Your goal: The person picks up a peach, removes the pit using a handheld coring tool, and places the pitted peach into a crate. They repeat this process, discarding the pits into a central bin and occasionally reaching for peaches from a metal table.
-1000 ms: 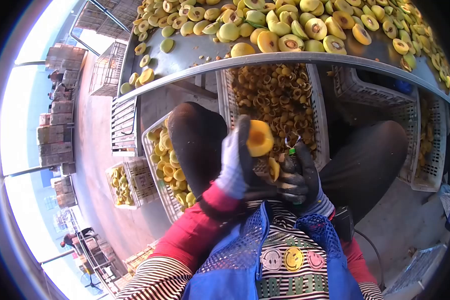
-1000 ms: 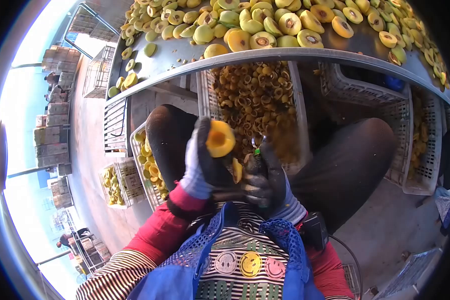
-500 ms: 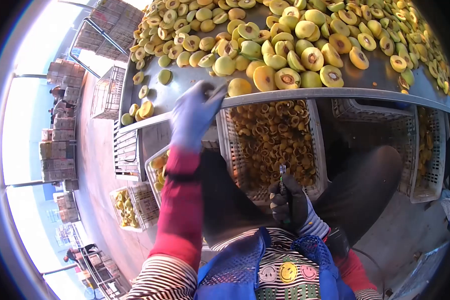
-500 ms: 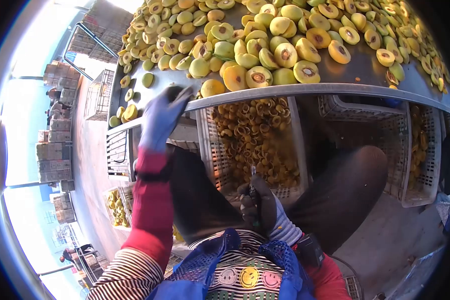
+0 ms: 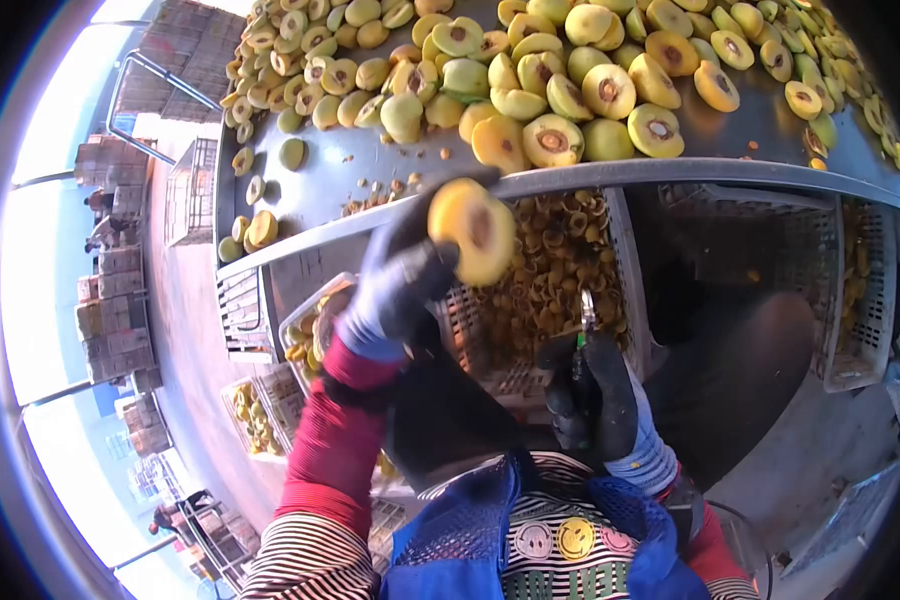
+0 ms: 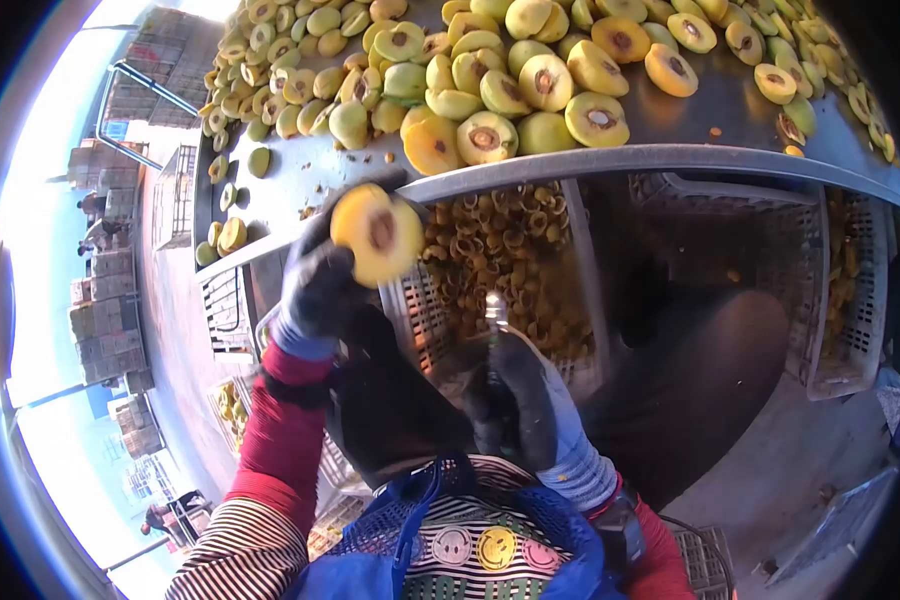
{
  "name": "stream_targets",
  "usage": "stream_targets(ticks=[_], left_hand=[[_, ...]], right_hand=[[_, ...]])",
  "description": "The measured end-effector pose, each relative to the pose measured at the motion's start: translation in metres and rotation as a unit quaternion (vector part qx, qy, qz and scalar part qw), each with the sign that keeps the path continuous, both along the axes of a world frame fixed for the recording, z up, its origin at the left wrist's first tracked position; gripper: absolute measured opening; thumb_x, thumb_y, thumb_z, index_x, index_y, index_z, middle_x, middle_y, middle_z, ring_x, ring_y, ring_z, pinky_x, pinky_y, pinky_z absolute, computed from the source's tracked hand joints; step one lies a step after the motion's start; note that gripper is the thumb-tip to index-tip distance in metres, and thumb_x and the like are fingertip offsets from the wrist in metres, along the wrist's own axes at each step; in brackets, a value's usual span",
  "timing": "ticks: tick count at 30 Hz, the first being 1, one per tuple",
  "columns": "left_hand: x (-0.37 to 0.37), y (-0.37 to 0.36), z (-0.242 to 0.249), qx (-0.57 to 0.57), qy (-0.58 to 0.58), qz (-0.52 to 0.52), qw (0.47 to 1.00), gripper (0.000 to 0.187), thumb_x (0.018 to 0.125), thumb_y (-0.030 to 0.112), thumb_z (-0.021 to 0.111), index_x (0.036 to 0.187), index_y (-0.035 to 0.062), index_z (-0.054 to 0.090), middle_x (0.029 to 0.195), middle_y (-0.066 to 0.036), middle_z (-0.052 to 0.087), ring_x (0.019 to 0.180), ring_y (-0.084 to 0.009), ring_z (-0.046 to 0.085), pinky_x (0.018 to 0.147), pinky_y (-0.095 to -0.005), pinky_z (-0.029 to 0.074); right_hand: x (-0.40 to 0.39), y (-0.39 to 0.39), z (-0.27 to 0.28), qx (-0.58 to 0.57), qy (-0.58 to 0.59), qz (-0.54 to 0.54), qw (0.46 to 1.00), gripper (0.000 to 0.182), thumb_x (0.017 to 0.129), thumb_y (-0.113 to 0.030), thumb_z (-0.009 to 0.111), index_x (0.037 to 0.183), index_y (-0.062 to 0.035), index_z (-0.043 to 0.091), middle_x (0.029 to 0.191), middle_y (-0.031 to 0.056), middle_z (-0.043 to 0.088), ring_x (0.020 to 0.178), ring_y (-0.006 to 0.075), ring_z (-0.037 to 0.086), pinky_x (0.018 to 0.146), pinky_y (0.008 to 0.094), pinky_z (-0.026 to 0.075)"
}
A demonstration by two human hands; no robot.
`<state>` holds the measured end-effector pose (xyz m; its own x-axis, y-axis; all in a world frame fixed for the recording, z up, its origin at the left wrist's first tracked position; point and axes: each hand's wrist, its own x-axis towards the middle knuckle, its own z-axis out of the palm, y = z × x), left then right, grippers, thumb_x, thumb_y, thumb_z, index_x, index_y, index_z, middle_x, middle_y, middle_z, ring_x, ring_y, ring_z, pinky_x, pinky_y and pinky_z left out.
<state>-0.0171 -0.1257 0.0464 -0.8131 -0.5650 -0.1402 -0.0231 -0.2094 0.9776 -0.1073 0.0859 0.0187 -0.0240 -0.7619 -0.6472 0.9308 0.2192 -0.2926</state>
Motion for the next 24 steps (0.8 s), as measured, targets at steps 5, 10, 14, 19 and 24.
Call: stream_targets(ticks=[5,10,14,19,24], left_hand=[[0.004,0.070,-0.018,0.263,0.105,0.044,0.958,0.082,0.076,0.040,0.066,0.137,-0.0061,0.037,0.123,-0.013,0.053,0.112,-0.0228,0.052,0.100,-0.0346,0.040],[0.006,0.099,-0.022,0.217,0.058,0.166,0.960,0.063,0.089,0.044,0.055,0.132,-0.0021,0.045,0.117,-0.011,0.055,0.103,-0.0195,0.056,0.092,-0.0331,0.046],[0.011,0.109,-0.030,0.059,-0.041,0.196,0.978,0.044,0.098,0.038,0.045,0.119,0.0016,0.057,0.107,-0.007,0.059,0.094,-0.0126,0.057,0.084,-0.0277,0.048],[0.009,0.118,-0.020,-0.011,-0.062,0.209,0.976,0.034,0.098,0.028,0.049,0.114,0.0005,0.059,0.099,-0.004,0.062,0.091,-0.0085,0.055,0.081,-0.0227,0.045],[0.016,0.121,-0.028,-0.134,-0.073,0.162,0.975,0.026,0.096,0.017,0.051,0.111,-0.0023,0.058,0.099,-0.008,0.063,0.091,-0.0110,0.056,0.083,-0.0253,0.045]], right_hand=[[0.001,-0.015,0.004,-0.066,0.273,0.050,0.958,0.020,0.094,-0.021,0.054,0.101,-0.0027,0.054,0.069,0.0046,0.058,0.052,0.0143,0.055,0.046,0.0248,0.041],[0.016,-0.008,-0.001,-0.118,0.598,0.031,0.792,0.020,0.090,-0.014,0.056,0.103,0.0018,0.055,0.078,0.0207,0.062,0.072,0.0357,0.064,0.061,0.0396,0.048],[0.018,-0.002,0.003,-0.100,0.565,0.020,0.818,0.022,0.089,-0.014,0.058,0.104,0.0013,0.055,0.076,0.0190,0.061,0.070,0.0318,0.064,0.061,0.0378,0.047],[0.009,-0.010,-0.010,-0.060,0.628,-0.128,0.765,0.019,0.085,-0.008,0.063,0.100,-0.0005,0.055,0.080,0.0159,0.061,0.069,0.0224,0.064,0.060,0.0354,0.047],[0.008,-0.005,-0.014,-0.078,0.694,-0.026,0.715,0.022,0.077,-0.006,0.069,0.095,-0.0030,0.057,0.077,0.0141,0.060,0.069,0.0275,0.064,0.062,0.0327,0.049]])
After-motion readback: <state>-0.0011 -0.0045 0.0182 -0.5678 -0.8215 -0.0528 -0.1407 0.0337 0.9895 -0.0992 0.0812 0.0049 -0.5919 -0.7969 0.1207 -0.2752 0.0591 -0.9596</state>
